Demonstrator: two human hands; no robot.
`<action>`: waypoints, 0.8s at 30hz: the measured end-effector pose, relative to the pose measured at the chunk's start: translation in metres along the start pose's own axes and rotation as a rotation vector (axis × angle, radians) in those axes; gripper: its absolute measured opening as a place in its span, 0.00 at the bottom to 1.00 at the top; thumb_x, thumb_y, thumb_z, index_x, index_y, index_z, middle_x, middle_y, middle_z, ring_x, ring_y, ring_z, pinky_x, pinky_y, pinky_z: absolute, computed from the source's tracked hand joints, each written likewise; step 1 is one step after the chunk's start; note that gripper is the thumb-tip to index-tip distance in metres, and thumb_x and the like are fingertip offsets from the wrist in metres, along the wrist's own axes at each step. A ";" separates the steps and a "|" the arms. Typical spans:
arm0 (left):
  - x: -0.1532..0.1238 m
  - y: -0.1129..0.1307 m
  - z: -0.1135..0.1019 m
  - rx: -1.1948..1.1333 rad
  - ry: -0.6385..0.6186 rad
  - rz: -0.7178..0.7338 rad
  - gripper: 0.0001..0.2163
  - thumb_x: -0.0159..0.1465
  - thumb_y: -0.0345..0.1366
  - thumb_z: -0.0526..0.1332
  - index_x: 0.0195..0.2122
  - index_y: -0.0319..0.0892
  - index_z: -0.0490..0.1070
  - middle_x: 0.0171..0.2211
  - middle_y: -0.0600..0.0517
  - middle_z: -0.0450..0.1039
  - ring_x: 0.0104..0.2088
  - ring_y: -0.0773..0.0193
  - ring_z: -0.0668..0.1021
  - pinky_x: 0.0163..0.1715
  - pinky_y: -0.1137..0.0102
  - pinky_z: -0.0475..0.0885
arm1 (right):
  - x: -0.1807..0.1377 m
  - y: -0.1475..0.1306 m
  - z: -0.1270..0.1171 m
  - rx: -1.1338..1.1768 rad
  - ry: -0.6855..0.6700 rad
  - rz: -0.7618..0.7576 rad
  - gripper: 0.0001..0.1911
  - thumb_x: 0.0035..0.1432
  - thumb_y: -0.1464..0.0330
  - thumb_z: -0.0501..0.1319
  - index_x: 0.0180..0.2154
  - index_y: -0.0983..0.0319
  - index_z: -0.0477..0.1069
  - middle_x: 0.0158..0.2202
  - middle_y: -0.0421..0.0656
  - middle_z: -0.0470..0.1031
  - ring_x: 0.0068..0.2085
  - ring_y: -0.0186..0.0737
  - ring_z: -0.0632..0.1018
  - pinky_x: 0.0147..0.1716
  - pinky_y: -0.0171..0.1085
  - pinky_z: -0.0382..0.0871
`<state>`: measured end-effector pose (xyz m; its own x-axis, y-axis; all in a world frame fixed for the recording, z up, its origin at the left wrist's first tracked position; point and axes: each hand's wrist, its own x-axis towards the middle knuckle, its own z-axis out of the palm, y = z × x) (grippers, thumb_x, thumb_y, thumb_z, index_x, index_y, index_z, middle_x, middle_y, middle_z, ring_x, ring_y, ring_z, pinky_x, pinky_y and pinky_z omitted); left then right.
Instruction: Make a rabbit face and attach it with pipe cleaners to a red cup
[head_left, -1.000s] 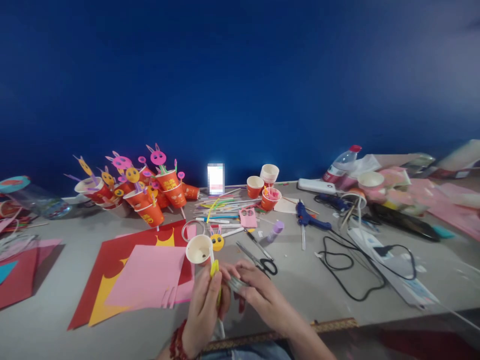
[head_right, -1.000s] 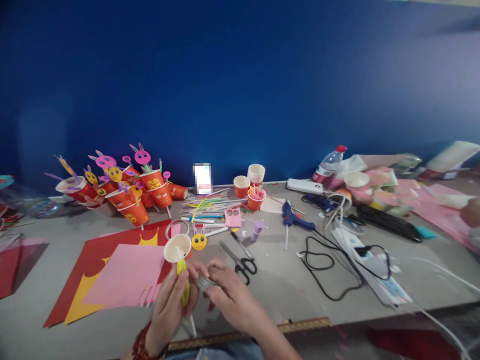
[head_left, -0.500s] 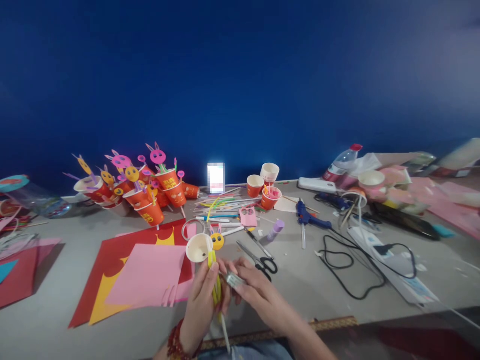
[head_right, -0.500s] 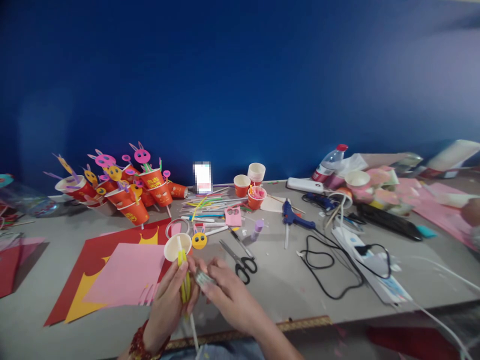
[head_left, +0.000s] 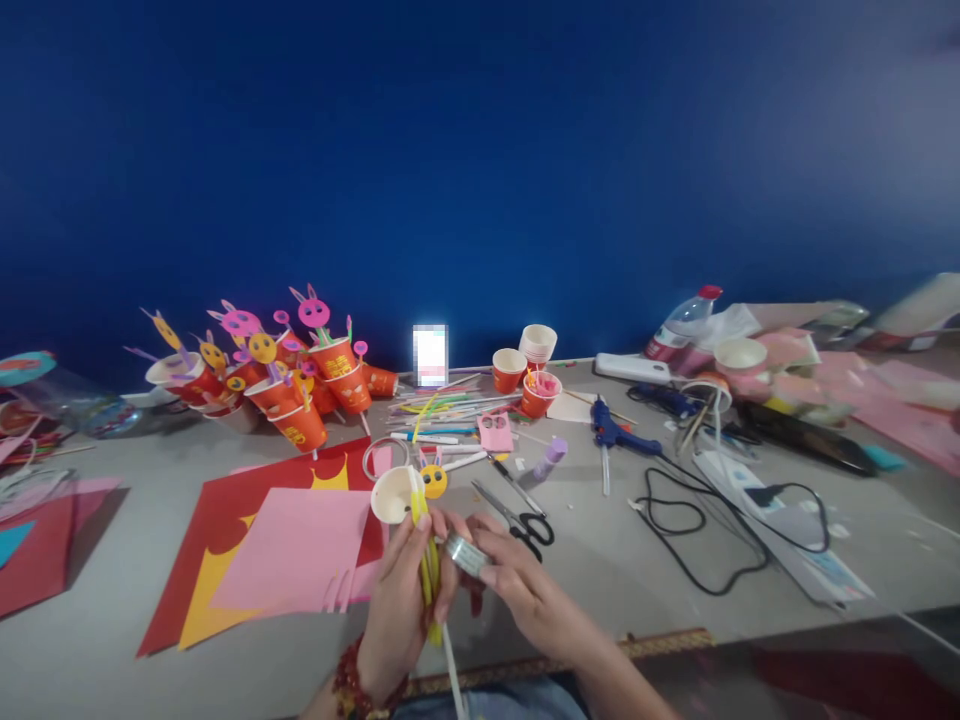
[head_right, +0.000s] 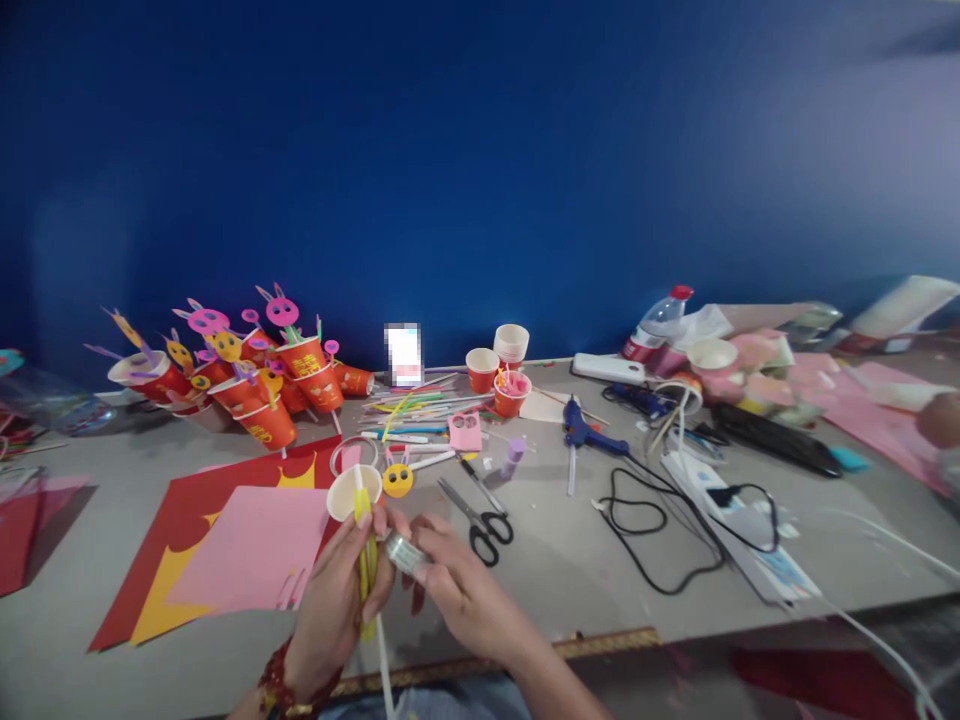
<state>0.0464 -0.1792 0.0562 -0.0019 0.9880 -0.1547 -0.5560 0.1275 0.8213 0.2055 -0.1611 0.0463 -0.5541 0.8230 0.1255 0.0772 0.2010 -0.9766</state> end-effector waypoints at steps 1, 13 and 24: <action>0.000 0.000 0.000 -0.001 -0.001 0.000 0.12 0.68 0.44 0.58 0.33 0.42 0.66 0.17 0.60 0.66 0.09 0.79 0.59 0.10 0.81 0.50 | 0.001 0.000 0.001 -0.005 0.016 -0.001 0.14 0.68 0.62 0.52 0.40 0.59 0.75 0.42 0.47 0.72 0.45 0.45 0.74 0.47 0.38 0.71; 0.001 -0.002 0.000 -0.002 0.022 -0.005 0.12 0.67 0.45 0.60 0.33 0.41 0.66 0.18 0.61 0.66 0.09 0.80 0.57 0.11 0.81 0.50 | 0.005 -0.002 0.003 -0.018 0.015 -0.018 0.13 0.67 0.66 0.51 0.35 0.59 0.73 0.38 0.45 0.71 0.43 0.44 0.73 0.46 0.38 0.70; 0.000 -0.002 -0.001 -0.010 0.024 -0.039 0.13 0.67 0.46 0.59 0.33 0.41 0.65 0.21 0.59 0.69 0.09 0.80 0.57 0.11 0.80 0.49 | 0.006 0.001 0.004 -0.035 0.013 0.006 0.16 0.68 0.64 0.50 0.37 0.59 0.75 0.38 0.46 0.73 0.42 0.46 0.74 0.45 0.41 0.68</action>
<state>0.0466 -0.1797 0.0545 0.0004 0.9799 -0.1994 -0.5647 0.1648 0.8087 0.1994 -0.1582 0.0456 -0.5424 0.8311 0.1224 0.1097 0.2146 -0.9705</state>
